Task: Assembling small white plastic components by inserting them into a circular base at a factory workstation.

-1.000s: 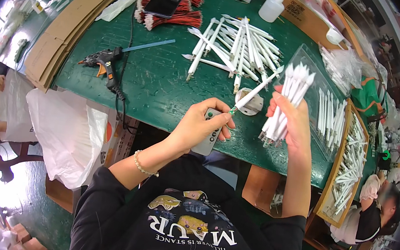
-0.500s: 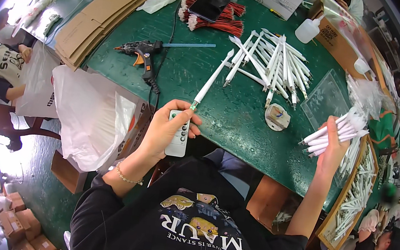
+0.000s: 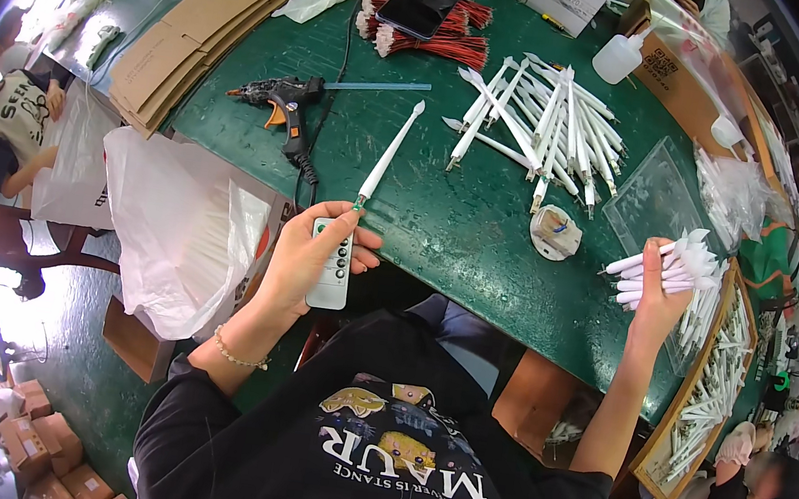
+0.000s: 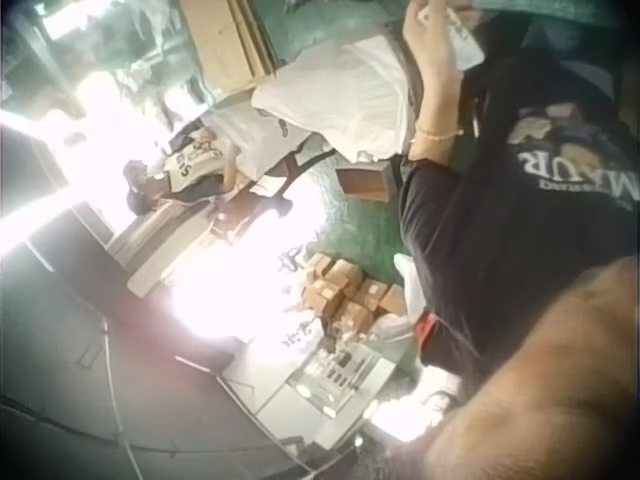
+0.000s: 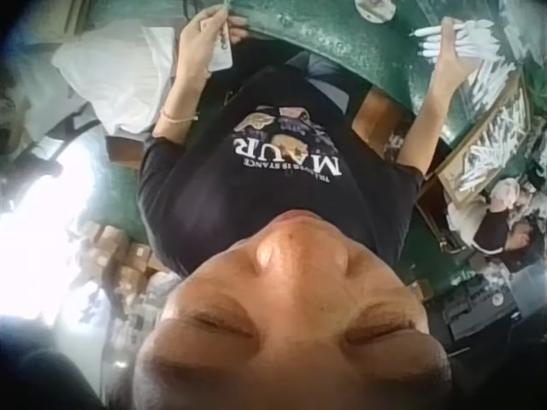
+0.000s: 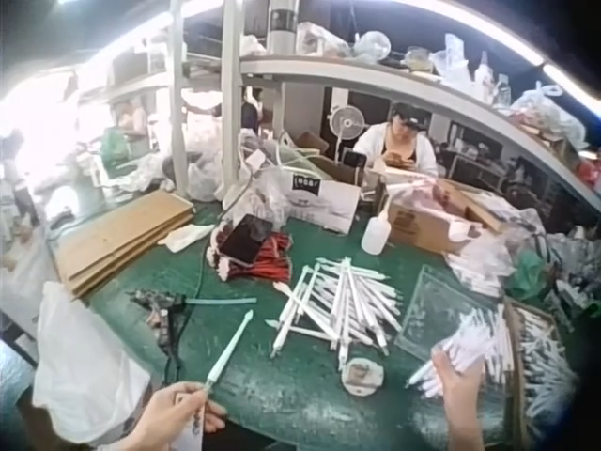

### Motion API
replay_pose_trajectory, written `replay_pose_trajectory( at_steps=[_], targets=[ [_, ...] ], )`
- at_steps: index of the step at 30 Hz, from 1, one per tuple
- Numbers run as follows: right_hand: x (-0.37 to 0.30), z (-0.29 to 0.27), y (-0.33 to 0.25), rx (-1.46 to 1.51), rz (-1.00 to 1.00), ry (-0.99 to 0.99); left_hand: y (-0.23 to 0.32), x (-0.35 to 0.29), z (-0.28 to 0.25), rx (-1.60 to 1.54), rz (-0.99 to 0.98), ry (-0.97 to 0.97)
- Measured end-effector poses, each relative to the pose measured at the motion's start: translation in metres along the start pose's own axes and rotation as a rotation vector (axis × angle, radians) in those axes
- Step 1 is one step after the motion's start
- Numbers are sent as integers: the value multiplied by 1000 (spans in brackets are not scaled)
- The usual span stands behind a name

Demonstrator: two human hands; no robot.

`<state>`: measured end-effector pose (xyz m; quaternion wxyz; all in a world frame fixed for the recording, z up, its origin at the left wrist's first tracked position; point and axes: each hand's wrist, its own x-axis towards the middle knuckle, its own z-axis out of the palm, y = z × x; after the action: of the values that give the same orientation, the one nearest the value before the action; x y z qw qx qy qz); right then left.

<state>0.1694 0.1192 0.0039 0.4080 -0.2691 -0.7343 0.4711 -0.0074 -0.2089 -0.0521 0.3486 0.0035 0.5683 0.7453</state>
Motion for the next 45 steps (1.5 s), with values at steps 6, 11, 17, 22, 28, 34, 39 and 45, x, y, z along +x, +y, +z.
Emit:
replay_pose_trajectory(
  at_steps=[6, 11, 17, 22, 28, 34, 39, 45],
  targets=[
    [-6, -9, 21, -96, -54, -55, -1, -8, -7, 86, 71, 3],
    [-3, -17, 28, -221, -60, -30, -4, -16, 7, 209, 169, 38],
    [4, 8, -7, -17, -21, 24, -8, -14, 31, 186, 190, -96],
    [6, 26, 3, -55, -53, -89, -12, 0, 81, 13, -58, -388],
    [8, 31, 25, -191, -244, -83, -20, 28, 125, -1, -74, -520],
    [11, 41, 20, -322, -296, -107, -32, 53, 147, 33, -80, -525],
    [11, 46, 18, -293, -302, -99, -32, 56, 145, 18, -63, -538],
    [15, 46, 17, -319, -357, -106, -32, 56, 146, 27, -42, -536]
  ],
)
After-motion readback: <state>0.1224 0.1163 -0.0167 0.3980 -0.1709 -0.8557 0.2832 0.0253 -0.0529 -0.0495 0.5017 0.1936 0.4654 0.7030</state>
